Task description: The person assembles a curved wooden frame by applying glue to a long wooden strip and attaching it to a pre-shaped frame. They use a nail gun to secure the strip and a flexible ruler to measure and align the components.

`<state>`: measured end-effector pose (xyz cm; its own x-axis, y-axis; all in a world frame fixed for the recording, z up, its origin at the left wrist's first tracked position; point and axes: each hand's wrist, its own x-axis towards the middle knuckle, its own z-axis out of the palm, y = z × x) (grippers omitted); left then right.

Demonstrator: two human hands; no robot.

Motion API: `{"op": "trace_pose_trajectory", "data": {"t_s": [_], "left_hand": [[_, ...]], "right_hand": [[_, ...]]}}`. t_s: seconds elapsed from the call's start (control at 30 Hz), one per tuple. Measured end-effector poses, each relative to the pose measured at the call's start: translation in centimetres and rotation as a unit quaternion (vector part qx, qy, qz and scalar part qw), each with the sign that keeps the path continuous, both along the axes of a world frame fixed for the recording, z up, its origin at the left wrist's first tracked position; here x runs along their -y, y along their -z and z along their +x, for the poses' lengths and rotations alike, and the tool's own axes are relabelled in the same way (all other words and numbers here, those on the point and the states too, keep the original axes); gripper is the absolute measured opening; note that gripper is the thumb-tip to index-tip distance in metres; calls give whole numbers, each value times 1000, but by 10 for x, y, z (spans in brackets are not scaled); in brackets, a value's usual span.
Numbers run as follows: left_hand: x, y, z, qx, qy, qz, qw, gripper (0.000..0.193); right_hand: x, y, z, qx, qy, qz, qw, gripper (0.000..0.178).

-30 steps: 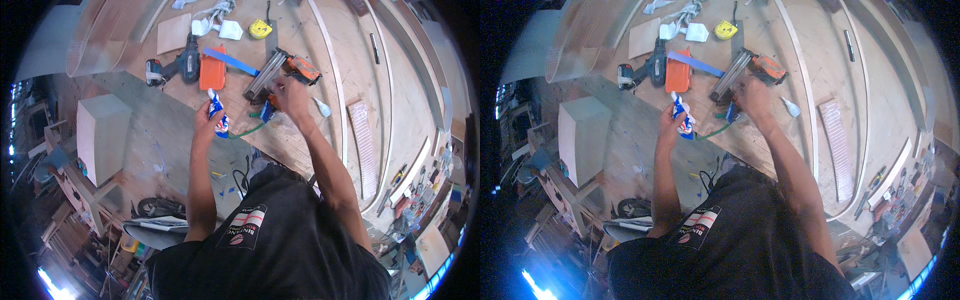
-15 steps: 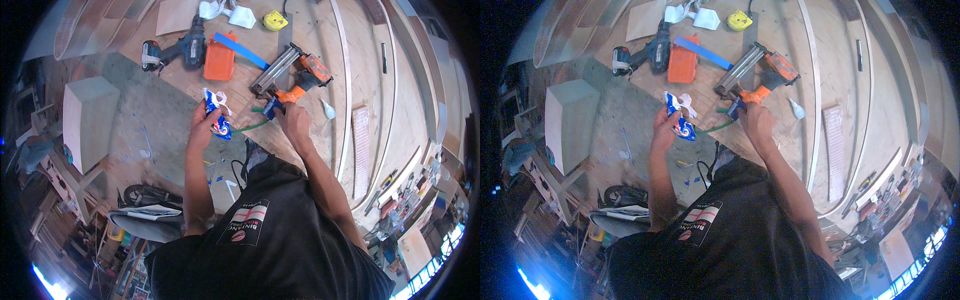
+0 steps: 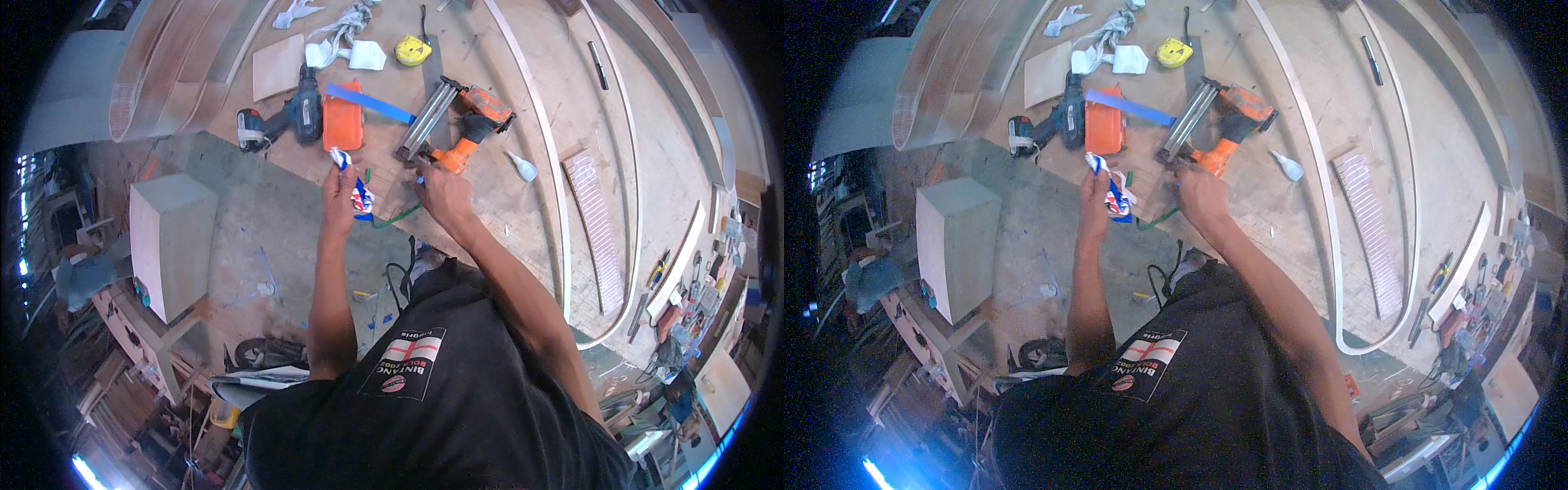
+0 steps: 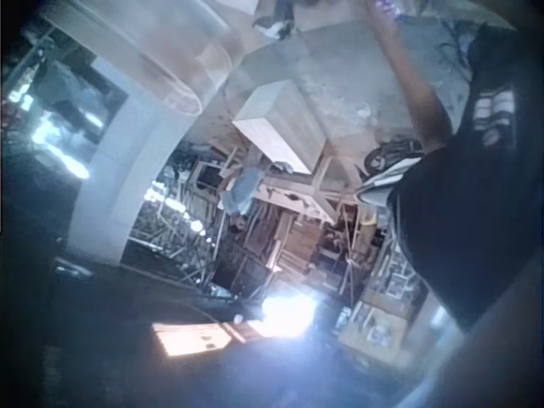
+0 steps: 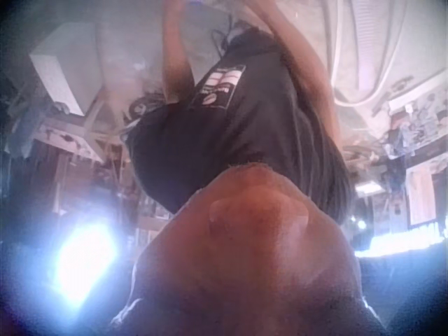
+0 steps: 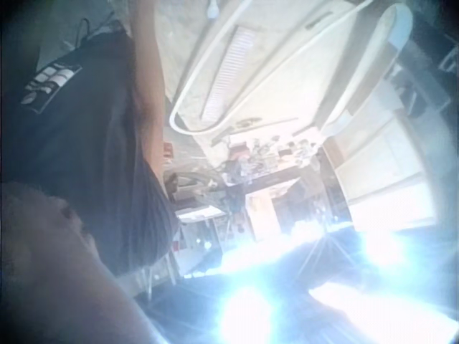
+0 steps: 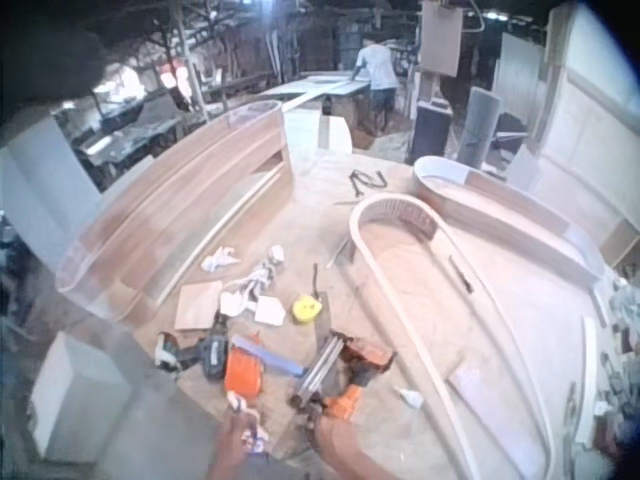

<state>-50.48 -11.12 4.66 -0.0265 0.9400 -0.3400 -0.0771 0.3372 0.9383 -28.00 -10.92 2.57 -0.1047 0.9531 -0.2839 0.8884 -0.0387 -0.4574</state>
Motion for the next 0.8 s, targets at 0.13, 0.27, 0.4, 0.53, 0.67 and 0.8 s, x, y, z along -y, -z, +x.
{"op": "trace_pose_trajectory", "data": {"t_s": [0.13,0.27,0.4,0.53,0.67,0.8], "left_hand": [[25,-4,-39,-91,-63,18,994,32],[47,-14,-61,-149,-91,-4,985,29],[56,-10,-49,-180,-89,37,979,26],[59,-10,-30,-164,-95,42,981,26],[54,-22,-22,-194,-61,41,978,28],[50,-38,-9,-201,-36,124,971,33]], "right_hand": [[-4,-11,2,8,77,18,997,35],[-1,-34,14,56,35,-3,998,62],[9,-29,5,70,23,12,997,64],[17,-20,-1,86,28,30,995,65],[19,-8,-4,79,51,33,995,57],[23,-1,-3,-1,84,46,995,50]]}}
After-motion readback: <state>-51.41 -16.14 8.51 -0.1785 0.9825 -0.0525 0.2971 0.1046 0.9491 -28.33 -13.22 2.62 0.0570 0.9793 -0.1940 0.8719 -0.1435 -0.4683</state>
